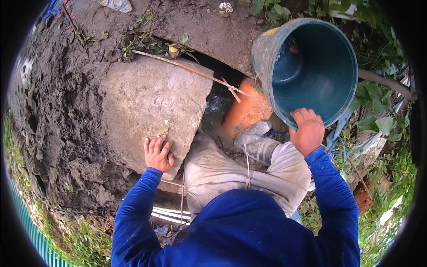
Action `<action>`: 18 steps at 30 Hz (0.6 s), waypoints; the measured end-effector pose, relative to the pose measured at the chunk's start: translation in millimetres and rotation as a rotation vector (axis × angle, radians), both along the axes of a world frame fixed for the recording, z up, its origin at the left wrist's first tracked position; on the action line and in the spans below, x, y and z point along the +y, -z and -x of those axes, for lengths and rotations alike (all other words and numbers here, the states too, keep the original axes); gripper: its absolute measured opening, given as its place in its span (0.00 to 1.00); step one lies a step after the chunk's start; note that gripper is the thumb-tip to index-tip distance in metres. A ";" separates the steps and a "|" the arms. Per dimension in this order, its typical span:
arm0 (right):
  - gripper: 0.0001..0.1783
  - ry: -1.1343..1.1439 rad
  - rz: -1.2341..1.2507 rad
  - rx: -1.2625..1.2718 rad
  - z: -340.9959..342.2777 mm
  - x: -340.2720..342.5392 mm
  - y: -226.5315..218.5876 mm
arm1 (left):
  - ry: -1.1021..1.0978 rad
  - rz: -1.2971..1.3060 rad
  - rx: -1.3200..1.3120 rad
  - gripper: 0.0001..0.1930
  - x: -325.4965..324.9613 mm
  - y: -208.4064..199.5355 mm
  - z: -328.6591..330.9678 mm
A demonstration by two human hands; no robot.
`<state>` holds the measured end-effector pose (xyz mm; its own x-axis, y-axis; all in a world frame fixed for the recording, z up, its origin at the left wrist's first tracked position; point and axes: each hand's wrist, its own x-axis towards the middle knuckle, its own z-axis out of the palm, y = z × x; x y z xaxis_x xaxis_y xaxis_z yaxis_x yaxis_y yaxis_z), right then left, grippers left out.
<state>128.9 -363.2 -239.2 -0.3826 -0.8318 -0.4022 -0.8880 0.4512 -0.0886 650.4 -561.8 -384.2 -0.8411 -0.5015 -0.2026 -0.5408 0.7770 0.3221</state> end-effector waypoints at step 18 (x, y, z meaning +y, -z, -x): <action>0.24 -0.030 0.433 0.126 -9.6 25.2 17.6 | 0.058 0.085 0.072 0.29 0.3 -4.3 6.1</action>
